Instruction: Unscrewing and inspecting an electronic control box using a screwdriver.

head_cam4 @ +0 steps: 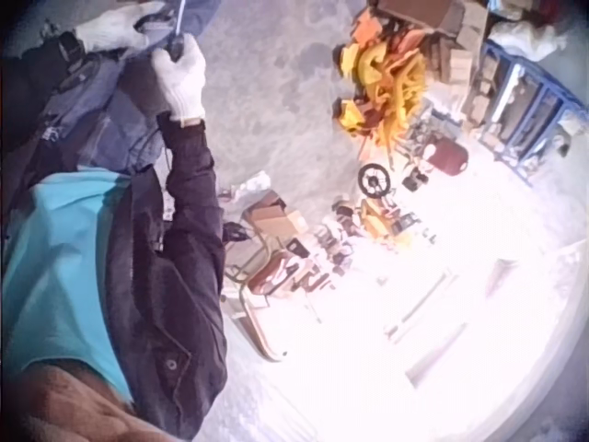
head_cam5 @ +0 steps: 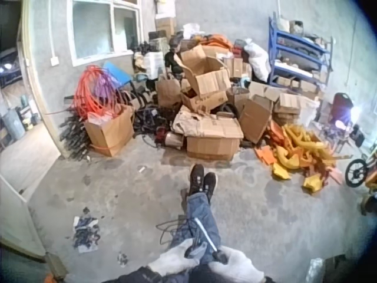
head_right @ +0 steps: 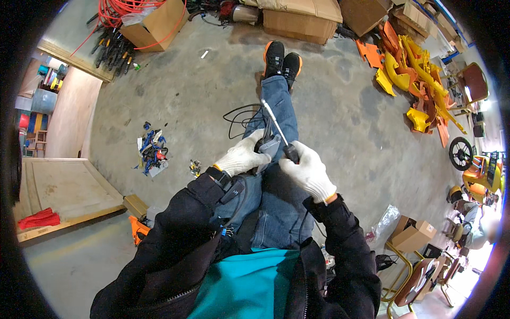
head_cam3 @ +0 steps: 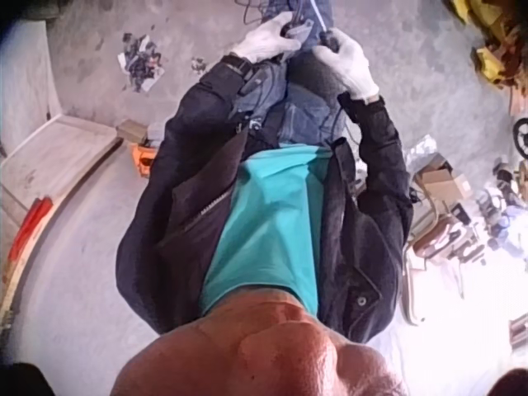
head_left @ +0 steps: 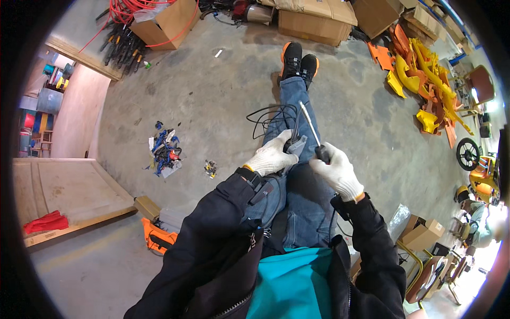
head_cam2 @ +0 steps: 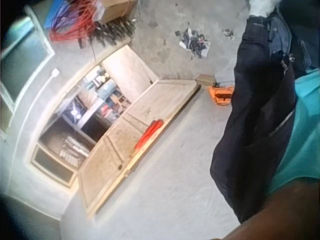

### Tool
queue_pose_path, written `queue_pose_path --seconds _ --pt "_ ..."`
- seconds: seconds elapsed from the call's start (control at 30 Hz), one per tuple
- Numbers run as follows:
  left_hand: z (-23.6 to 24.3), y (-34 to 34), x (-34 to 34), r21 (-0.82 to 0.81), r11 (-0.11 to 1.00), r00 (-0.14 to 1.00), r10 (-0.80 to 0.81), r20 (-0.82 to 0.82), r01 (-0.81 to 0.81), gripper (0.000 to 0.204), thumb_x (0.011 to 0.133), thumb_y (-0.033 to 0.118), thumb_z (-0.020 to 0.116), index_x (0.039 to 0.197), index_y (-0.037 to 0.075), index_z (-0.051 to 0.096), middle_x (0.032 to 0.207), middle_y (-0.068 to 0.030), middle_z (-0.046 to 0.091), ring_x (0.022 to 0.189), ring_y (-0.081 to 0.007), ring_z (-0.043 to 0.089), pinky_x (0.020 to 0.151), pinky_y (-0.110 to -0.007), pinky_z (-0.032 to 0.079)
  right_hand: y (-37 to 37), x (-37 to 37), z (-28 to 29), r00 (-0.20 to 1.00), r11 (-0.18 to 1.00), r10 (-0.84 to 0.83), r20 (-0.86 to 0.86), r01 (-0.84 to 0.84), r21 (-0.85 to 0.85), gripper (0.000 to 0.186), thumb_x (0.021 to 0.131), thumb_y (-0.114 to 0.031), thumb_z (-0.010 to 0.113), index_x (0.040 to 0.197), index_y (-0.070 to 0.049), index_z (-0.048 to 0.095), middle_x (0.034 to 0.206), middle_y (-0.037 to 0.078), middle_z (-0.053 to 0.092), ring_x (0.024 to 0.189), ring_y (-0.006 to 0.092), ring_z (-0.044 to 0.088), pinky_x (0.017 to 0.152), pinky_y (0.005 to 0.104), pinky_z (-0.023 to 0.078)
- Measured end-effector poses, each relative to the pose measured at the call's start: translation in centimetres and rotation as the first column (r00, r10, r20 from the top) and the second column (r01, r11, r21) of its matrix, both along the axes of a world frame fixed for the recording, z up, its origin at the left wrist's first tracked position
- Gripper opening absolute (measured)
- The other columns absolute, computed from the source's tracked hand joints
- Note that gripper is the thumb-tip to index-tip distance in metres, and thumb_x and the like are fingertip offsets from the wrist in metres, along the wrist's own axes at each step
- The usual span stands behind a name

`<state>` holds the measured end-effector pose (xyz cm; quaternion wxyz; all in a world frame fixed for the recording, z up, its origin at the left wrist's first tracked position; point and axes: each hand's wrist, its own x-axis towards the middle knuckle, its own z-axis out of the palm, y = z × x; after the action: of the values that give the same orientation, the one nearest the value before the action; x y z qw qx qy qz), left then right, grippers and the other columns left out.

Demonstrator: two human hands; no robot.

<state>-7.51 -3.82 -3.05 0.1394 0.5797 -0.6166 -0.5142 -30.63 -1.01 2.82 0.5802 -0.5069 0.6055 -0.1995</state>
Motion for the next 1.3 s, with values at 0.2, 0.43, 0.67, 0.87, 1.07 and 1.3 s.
queue_pose_path --seconds 0.2,0.43,0.67,0.87,1.07,1.3 --pt "3.2 -0.5 -0.3 0.114 0.993 0.999 -0.033 0.009 0.031 0.093 0.08 0.038 0.076 0.162 0.008 0.043 0.143 -0.0299 0.063 0.136 -0.0428 0.061 0.113 -0.042 0.047 -1.6 2.0 -2.4 0.954 0.939 0.015 -0.3 -0.117 -0.324 0.026 0.087 -0.017 0.074 0.111 -0.007 0.072 0.103 0.016 0.071 0.095 0.035 0.071 0.086 0.0414 0.056" --pt "2.2 -0.7 -0.5 0.137 0.989 0.996 -0.068 0.059 0.059 0.094 0.081 0.048 0.075 0.163 0.015 0.042 0.144 -0.0294 0.063 0.133 -0.0439 0.062 0.11 -0.045 0.049 -2.0 2.6 -4.1 0.94 0.79 0.059 -0.336 -0.25 -0.56 0.027 0.084 -0.016 0.078 0.111 -0.011 0.075 0.106 0.012 0.07 0.103 0.036 0.068 0.09 0.0458 0.056" --pt "0.9 -0.8 -0.7 0.062 0.996 0.995 -0.073 0.065 0.069 0.099 0.083 0.052 0.074 0.166 0.013 0.037 0.152 -0.0294 0.056 0.139 -0.0433 0.058 0.114 -0.044 0.047 -2.3 2.8 -4.9 0.916 0.734 0.064 -0.395 -0.312 -0.603 0.027 0.082 -0.014 0.079 0.108 -0.011 0.076 0.106 0.01 0.07 0.103 0.0361 0.066 0.091 0.0458 0.056" --pt "1.5 -0.8 -0.5 0.092 0.992 0.993 -0.09 0.072 0.083 0.101 0.083 0.052 0.075 0.166 0.011 0.036 0.154 -0.0288 0.055 0.142 -0.0424 0.056 0.116 -0.043 0.046 -2.4 2.4 -5.3 0.91 0.748 0.057 -0.411 -0.312 -0.586 0.024 0.081 -0.015 0.079 0.105 -0.011 0.075 0.105 0.01 0.07 0.104 0.0366 0.065 0.091 0.0465 0.055" --pt "1.2 -0.7 -0.4 0.105 0.993 0.998 -0.061 0.034 0.057 0.106 0.081 0.053 0.078 0.166 0.007 0.035 0.154 -0.0301 0.055 0.142 -0.0414 0.056 0.115 -0.042 0.046 -2.7 2.5 -4.7 0.901 0.691 0.113 -0.419 -0.374 -0.618 0.026 0.078 -0.014 0.081 0.104 -0.011 0.075 0.103 0.009 0.07 0.102 0.0363 0.065 0.088 0.0461 0.055" --pt "0.9 -0.8 -0.6 0.114 0.992 0.998 -0.058 0.016 0.056 0.105 0.081 0.048 0.081 0.165 0.004 0.036 0.151 -0.0311 0.057 0.14 -0.0387 0.058 0.113 -0.041 0.047 -3.4 1.8 -4.3 0.875 0.641 0.191 -0.445 -0.455 -0.618 0.026 0.079 -0.016 0.082 0.104 -0.011 0.075 0.103 0.008 0.07 0.102 0.0354 0.066 0.088 0.0454 0.055"
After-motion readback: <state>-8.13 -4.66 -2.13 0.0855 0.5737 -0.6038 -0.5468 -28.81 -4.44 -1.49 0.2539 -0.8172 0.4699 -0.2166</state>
